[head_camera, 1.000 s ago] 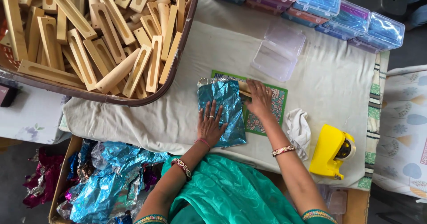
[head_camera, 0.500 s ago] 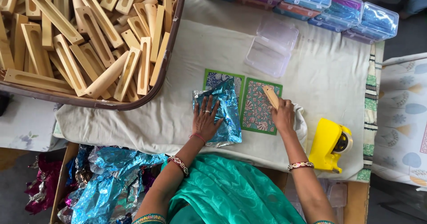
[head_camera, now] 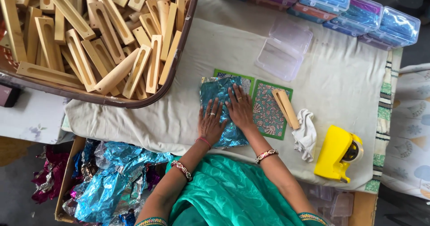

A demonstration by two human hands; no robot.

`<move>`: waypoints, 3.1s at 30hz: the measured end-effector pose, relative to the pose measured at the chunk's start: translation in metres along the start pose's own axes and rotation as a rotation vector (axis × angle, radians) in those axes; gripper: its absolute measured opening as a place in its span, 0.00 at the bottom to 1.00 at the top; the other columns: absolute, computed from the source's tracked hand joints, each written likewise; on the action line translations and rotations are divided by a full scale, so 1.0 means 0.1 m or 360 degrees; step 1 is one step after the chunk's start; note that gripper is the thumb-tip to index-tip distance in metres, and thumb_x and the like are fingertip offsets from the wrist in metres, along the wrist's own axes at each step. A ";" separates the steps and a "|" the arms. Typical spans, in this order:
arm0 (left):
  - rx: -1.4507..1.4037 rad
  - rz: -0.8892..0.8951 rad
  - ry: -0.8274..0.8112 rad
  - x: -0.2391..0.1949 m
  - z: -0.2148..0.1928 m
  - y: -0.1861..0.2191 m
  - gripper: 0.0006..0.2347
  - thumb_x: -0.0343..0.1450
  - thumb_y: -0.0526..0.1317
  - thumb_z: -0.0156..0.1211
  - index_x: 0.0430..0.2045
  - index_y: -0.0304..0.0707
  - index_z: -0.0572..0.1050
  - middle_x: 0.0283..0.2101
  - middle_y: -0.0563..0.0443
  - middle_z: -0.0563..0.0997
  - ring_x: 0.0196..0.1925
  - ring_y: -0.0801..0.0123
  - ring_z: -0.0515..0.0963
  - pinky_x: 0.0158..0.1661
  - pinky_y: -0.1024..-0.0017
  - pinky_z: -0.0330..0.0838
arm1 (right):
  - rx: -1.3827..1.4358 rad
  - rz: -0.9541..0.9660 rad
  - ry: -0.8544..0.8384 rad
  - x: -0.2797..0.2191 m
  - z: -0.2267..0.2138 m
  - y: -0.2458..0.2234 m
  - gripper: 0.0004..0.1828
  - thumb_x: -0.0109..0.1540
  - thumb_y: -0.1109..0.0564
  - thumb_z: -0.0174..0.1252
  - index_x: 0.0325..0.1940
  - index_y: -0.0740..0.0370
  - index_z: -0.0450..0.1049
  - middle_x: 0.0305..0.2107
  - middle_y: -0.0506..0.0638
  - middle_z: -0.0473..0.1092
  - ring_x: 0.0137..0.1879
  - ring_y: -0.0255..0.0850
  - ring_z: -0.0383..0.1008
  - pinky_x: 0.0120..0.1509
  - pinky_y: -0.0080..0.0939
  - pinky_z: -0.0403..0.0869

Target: Cleaning plastic containers with a cloth and placing small objects inside before wrapping the assembly in foil.

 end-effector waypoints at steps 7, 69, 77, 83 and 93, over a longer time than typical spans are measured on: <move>-0.0010 0.0033 0.0005 0.04 -0.16 -0.16 0.30 0.75 0.56 0.44 0.73 0.47 0.52 0.78 0.52 0.46 0.79 0.56 0.43 0.72 0.51 0.38 | 0.0218 -0.0062 0.0376 0.02 0.05 0.18 0.31 0.71 0.45 0.52 0.76 0.58 0.60 0.70 0.63 0.56 0.76 0.57 0.55 0.75 0.60 0.59; 0.0154 0.0252 -0.0127 0.62 -0.04 0.26 0.37 0.72 0.67 0.41 0.75 0.49 0.46 0.79 0.54 0.43 0.79 0.67 0.40 0.74 0.57 0.33 | 0.0052 -0.0082 -0.0160 -1.80 -0.28 0.62 0.42 0.61 0.29 0.56 0.71 0.53 0.63 0.71 0.53 0.52 0.77 0.48 0.50 0.75 0.70 0.47; 0.0208 0.0272 -0.0087 0.61 -0.01 0.25 0.37 0.73 0.67 0.40 0.75 0.49 0.45 0.79 0.54 0.42 0.80 0.66 0.40 0.75 0.58 0.32 | 0.0152 0.0778 0.0391 -1.15 -0.68 1.91 0.26 0.65 0.49 0.64 0.64 0.61 0.73 0.57 0.58 0.72 0.64 0.54 0.70 0.67 0.53 0.68; 0.0204 0.0250 -0.0133 0.63 -0.01 0.25 0.37 0.72 0.68 0.38 0.75 0.50 0.45 0.79 0.55 0.42 0.79 0.68 0.40 0.74 0.58 0.32 | 0.0261 0.1016 -0.0129 -0.89 -0.58 2.15 0.26 0.62 0.46 0.63 0.62 0.57 0.74 0.54 0.53 0.74 0.60 0.50 0.73 0.63 0.52 0.70; 0.0282 0.0244 -0.0198 0.63 -0.02 0.26 0.37 0.73 0.68 0.36 0.75 0.50 0.44 0.79 0.54 0.41 0.79 0.68 0.40 0.74 0.58 0.31 | -0.0166 0.0625 0.0026 -0.89 -0.70 1.91 0.25 0.62 0.47 0.64 0.61 0.59 0.75 0.50 0.51 0.75 0.57 0.47 0.72 0.61 0.55 0.64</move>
Point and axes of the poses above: each hand's wrist, its own x-axis towards the middle knuckle, its own z-axis out of the palm, y = z × x, the point moved 4 cm from there along x, towards the middle knuckle
